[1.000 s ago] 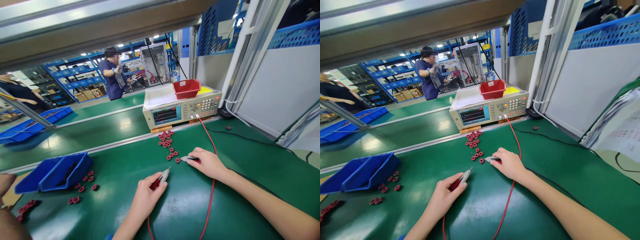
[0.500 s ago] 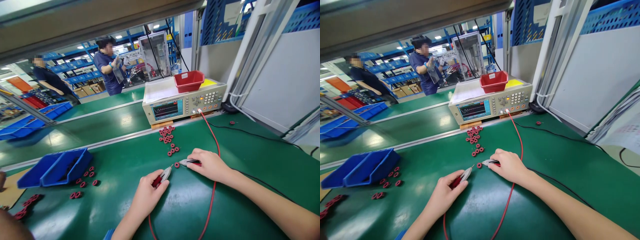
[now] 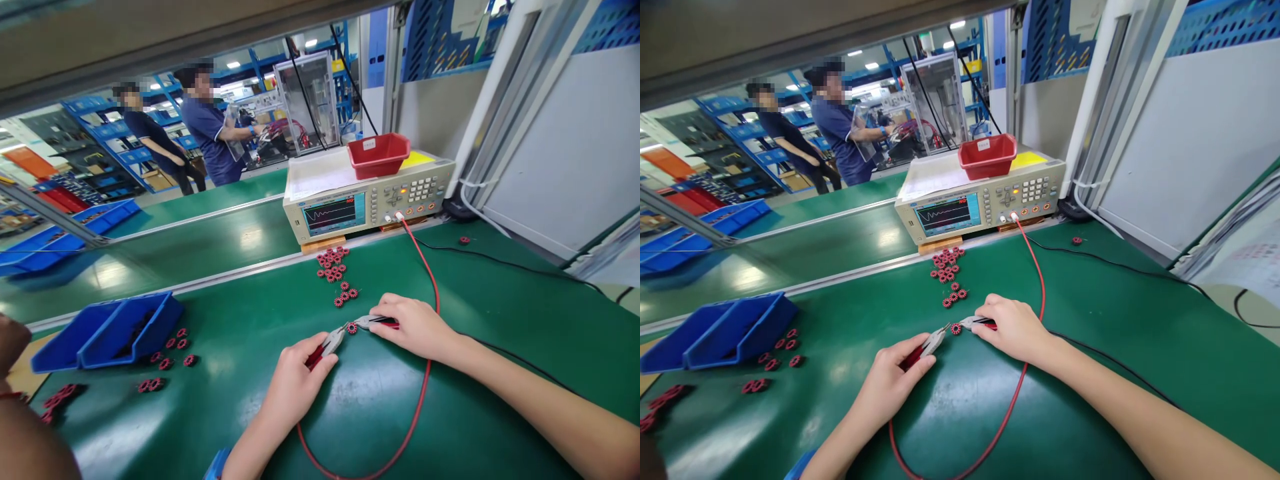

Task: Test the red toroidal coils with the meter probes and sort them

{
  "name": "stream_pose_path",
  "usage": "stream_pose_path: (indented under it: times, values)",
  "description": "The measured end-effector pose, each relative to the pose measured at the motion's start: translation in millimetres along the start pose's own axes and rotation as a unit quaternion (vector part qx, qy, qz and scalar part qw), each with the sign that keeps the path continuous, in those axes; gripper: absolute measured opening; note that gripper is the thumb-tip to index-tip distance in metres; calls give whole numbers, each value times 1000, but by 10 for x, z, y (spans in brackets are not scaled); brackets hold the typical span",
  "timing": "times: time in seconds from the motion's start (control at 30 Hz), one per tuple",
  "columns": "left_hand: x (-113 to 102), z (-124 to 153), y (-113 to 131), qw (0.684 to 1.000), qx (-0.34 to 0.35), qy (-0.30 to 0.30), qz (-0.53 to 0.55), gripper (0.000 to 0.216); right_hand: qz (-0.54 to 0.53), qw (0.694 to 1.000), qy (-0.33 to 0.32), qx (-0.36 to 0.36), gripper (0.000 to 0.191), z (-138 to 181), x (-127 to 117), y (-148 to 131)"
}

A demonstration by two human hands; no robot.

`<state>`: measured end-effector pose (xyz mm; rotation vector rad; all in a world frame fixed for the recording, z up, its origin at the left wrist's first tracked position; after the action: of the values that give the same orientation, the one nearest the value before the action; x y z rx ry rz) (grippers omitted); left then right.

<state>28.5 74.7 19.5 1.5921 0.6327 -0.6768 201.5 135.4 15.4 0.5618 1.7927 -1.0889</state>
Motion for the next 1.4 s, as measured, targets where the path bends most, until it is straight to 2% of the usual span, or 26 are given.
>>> stream_pose_path:
  times: [0.47,0.93,1.03,1.2,1.4]
  values:
    - [-2,0,65,998,50,34,-30,23,-1,1000,-4,-1,27,-18,20,-14]
    - [-7,-2,90,999,37,25,-22,26,-10,1000,-5,-5,28,-15,5,-29]
    - [-8,12,87,999,35,29,-24,27,-23,1000,12,-10,27,-29,-59,-13]
    - [10,6,88,999,30,22,-23,26,-59,995,75,-10,31,-57,-274,41]
    - [12,8,96,999,26,18,-14,25,-50,996,57,-39,34,-47,-243,10]
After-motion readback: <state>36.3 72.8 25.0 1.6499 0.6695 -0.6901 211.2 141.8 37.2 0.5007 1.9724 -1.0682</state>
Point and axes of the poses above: each hand's wrist, its own z-axis away from the middle knuckle, its own x-axis out of the palm, y = z × x, the point moved 8 cm from there along -z, towards the middle knuckle, and after that the axes turned 9 degrees about y, right-handed, at the moved point
